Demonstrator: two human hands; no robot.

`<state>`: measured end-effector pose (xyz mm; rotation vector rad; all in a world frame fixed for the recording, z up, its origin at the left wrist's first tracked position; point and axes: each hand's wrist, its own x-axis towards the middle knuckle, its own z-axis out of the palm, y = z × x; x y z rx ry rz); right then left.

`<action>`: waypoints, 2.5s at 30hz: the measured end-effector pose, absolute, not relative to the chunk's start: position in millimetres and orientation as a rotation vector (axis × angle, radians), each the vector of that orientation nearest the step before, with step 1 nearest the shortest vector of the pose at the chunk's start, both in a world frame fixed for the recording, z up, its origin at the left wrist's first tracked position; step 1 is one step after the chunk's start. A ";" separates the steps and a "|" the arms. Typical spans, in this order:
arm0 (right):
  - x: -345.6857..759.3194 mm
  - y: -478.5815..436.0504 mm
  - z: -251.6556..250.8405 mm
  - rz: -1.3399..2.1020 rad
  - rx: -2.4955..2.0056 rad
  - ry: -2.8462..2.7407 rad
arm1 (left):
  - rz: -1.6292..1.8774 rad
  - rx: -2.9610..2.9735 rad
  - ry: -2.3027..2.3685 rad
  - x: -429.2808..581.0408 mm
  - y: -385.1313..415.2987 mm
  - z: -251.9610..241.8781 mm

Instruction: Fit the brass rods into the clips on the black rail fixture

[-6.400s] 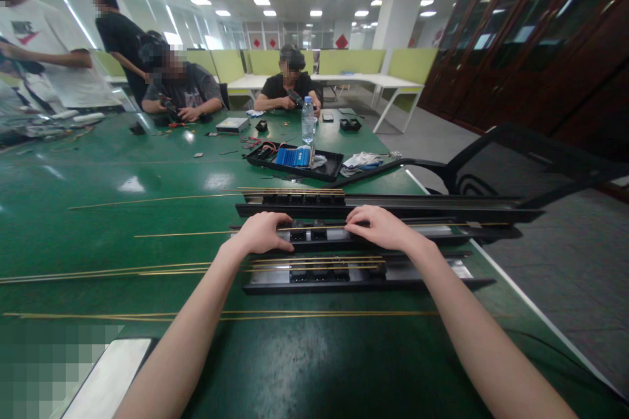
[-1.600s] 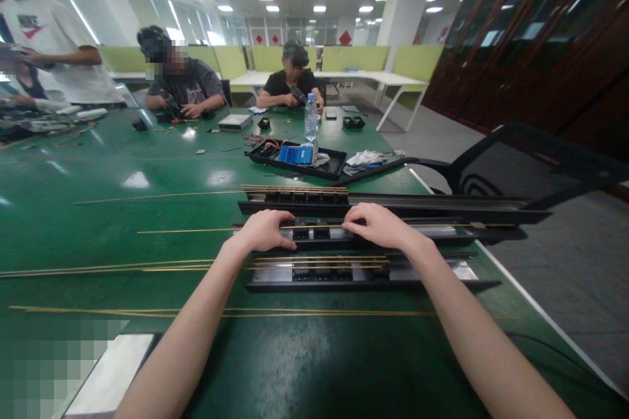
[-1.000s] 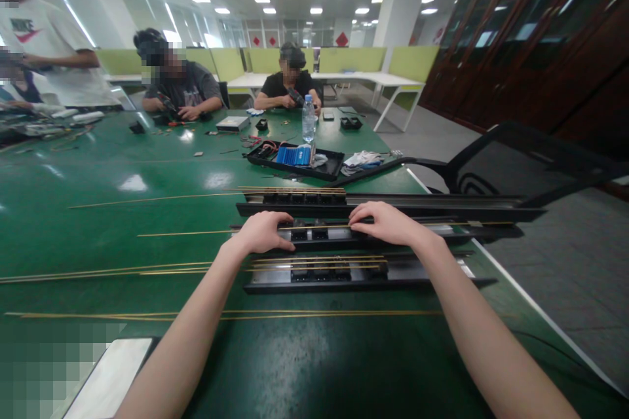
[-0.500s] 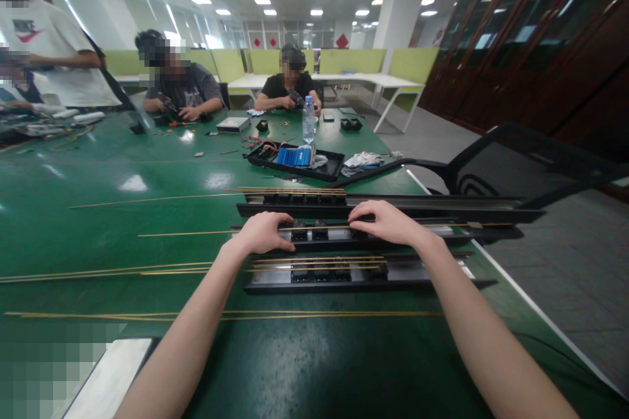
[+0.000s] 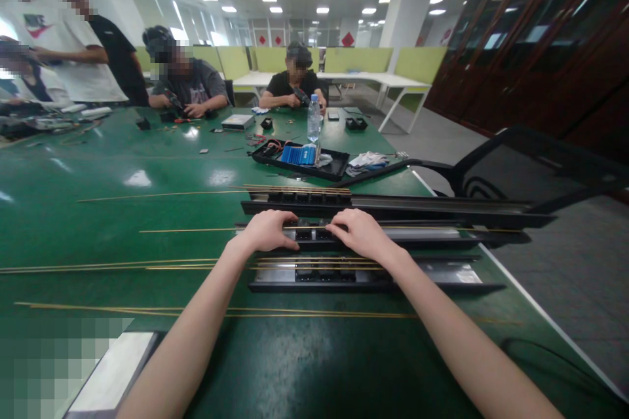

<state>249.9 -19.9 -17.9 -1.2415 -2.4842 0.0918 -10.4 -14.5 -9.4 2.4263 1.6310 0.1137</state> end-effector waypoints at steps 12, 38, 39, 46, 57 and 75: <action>248.4 -24.2 -16.1 0.103 -1.301 -2.485 | 0.102 2.399 1.632 -8.8 -15.3 -6.8; 246.2 -28.0 -14.2 -0.031 -1.312 -2.496 | 0.097 2.411 1.627 -8.6 -14.8 -7.4; 246.1 -28.2 -13.8 -0.044 -1.305 -2.500 | 0.095 2.411 1.630 -8.4 -15.0 -7.1; 244.4 -29.4 -10.7 -0.093 -1.302 -2.540 | 0.100 2.420 1.629 -8.8 -15.9 -7.4; 244.7 -28.5 -11.2 -0.096 -1.310 -2.552 | 0.113 2.401 1.619 -9.7 -15.1 -8.2; 248.1 -25.6 -12.6 -0.042 -1.267 -2.544 | 0.100 2.421 1.625 -9.5 -15.2 -7.5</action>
